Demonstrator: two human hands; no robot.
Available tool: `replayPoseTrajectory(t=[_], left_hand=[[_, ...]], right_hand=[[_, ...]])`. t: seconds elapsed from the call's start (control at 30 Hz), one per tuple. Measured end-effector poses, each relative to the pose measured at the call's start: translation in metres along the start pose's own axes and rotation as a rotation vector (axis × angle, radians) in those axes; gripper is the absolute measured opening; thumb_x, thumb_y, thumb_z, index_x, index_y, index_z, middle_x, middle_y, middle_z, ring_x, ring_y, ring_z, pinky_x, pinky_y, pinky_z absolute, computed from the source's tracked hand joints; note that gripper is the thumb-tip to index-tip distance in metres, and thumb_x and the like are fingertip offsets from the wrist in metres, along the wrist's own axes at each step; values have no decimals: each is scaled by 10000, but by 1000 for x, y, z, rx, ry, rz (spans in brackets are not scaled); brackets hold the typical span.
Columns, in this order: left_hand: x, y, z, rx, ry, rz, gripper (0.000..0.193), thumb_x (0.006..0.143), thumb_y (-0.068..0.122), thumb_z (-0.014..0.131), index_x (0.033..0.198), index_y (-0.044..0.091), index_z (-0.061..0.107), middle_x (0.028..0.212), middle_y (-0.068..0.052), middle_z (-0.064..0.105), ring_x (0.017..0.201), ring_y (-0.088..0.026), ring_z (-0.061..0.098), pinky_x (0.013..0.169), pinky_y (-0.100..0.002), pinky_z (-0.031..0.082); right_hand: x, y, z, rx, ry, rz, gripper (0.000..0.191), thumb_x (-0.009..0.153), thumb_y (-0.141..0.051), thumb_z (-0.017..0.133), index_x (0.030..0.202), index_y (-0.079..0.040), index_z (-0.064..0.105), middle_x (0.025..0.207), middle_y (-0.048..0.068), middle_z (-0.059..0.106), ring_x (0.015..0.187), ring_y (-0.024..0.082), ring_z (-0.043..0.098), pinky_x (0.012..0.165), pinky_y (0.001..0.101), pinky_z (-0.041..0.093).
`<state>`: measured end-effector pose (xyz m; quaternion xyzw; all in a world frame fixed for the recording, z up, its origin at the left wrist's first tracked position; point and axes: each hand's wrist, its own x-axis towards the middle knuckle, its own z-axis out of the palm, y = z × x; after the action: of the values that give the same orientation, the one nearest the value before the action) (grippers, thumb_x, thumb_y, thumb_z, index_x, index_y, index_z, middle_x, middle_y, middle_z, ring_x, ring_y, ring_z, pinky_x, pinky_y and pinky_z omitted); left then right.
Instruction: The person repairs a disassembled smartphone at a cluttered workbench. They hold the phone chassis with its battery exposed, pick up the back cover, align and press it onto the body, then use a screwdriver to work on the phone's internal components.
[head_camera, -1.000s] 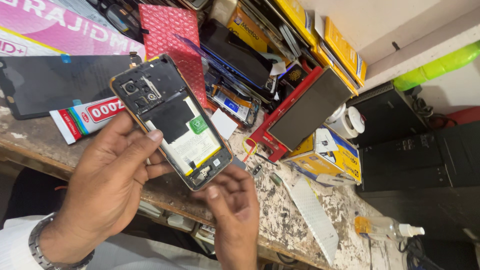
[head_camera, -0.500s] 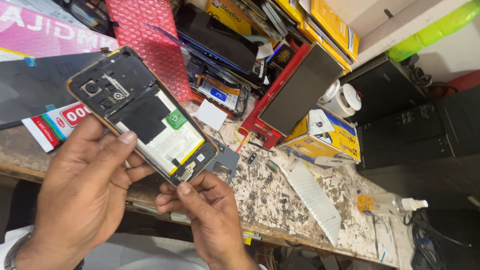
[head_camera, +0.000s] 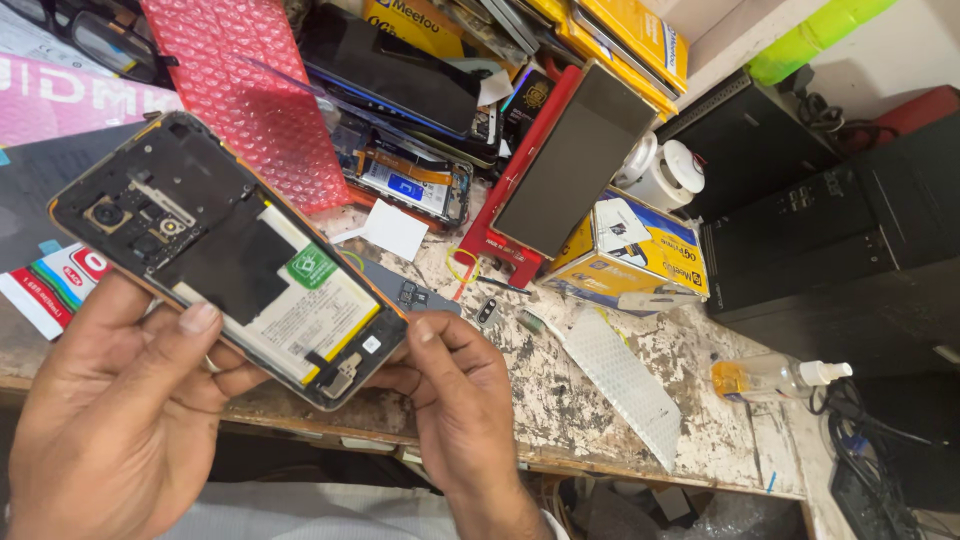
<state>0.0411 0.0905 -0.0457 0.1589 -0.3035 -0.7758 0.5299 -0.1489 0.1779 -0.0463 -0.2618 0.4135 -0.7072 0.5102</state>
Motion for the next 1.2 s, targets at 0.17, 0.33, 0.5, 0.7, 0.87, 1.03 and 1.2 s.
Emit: replayPoseTrajectory(t=[0.17,0.33,0.5,0.7,0.87,1.03,1.2], left_hand=[[-3,-1,1,3,-29,16,425,1052,3,431,1473,-11,488,1309,-216,667,1159,-320,685,978,-536,562],[-3,-3,-5,32,-13,1,404,1060,-4,428,1460,-21,481,1279,-215,677,1165,-328,687,991,-543,561],[-1,-3,-5,21,107,-56,411,1082,-17,420,1486,-46,489,1234,-237,657,1095,-320,646,980,-579,547],[0,0,2,20,-39,7,443,1056,-15,407,1496,-34,460,1320,-244,649,1203,-363,667,1012,-585,553],[1,-1,0,59,-55,11,469,1050,-36,394,1516,-30,436,1338,-244,640,1218,-370,661,1020,-587,553],[-2,-5,-10,63,-59,21,468,1048,-40,397,1514,-41,434,1332,-239,640,1208,-345,668,1000,-562,560],[-6,-9,-17,101,-93,4,479,1049,-45,424,1526,-79,452,1303,-257,655,1151,-301,674,969,-497,546]], right_hand=[[-3,-2,0,-71,-34,-94,186,1092,-122,592,1063,54,645,1000,164,743,907,220,728,863,423,616],[-1,-1,2,-77,-14,-55,200,1085,-135,572,1083,53,641,999,160,743,902,216,732,863,421,620],[1,-7,2,-36,5,68,231,1041,-150,570,1131,46,651,996,150,744,885,209,737,833,402,628],[1,-6,0,-113,-51,40,149,1036,-77,632,1081,61,666,1023,156,738,890,204,723,820,389,628],[1,-7,-1,-108,-47,75,152,1034,-88,642,1066,58,669,1001,153,734,858,205,724,808,380,626],[3,-15,-1,-115,-14,112,192,986,-94,652,1093,63,685,1012,134,747,876,191,721,811,371,622],[4,-17,-4,-131,0,70,172,975,-81,682,1069,63,694,989,122,741,885,165,706,830,347,588]])
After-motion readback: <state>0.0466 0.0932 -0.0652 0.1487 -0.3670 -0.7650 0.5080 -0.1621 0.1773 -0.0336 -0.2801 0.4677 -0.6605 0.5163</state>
